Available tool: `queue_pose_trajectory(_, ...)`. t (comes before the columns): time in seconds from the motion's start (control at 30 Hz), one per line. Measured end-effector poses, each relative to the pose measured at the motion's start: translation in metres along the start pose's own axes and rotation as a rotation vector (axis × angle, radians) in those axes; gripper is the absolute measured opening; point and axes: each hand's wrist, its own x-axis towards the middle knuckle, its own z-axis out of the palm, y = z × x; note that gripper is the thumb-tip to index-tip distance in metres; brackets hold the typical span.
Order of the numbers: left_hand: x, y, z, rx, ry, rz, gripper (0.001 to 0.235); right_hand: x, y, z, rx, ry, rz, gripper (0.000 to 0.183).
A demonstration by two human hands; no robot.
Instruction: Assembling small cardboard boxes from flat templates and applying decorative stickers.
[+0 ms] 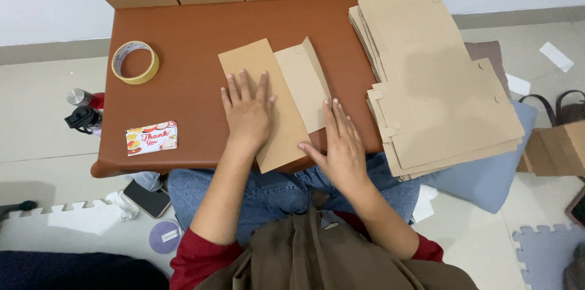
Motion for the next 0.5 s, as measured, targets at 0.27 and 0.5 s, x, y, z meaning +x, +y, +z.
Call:
queue_pose_trajectory(0.27,-0.017,0.01,0.003,-0.017,-0.023,0.094,0.067,0.023,0.001,-0.031,0.102,-0.287,-0.087,0.103)
queue_pose_trajectory(0.5,-0.017,0.006,0.009,0.001,0.001,0.116,0.07,0.051,0.003,-0.029,-0.114,-0.45,-0.158,0.073)
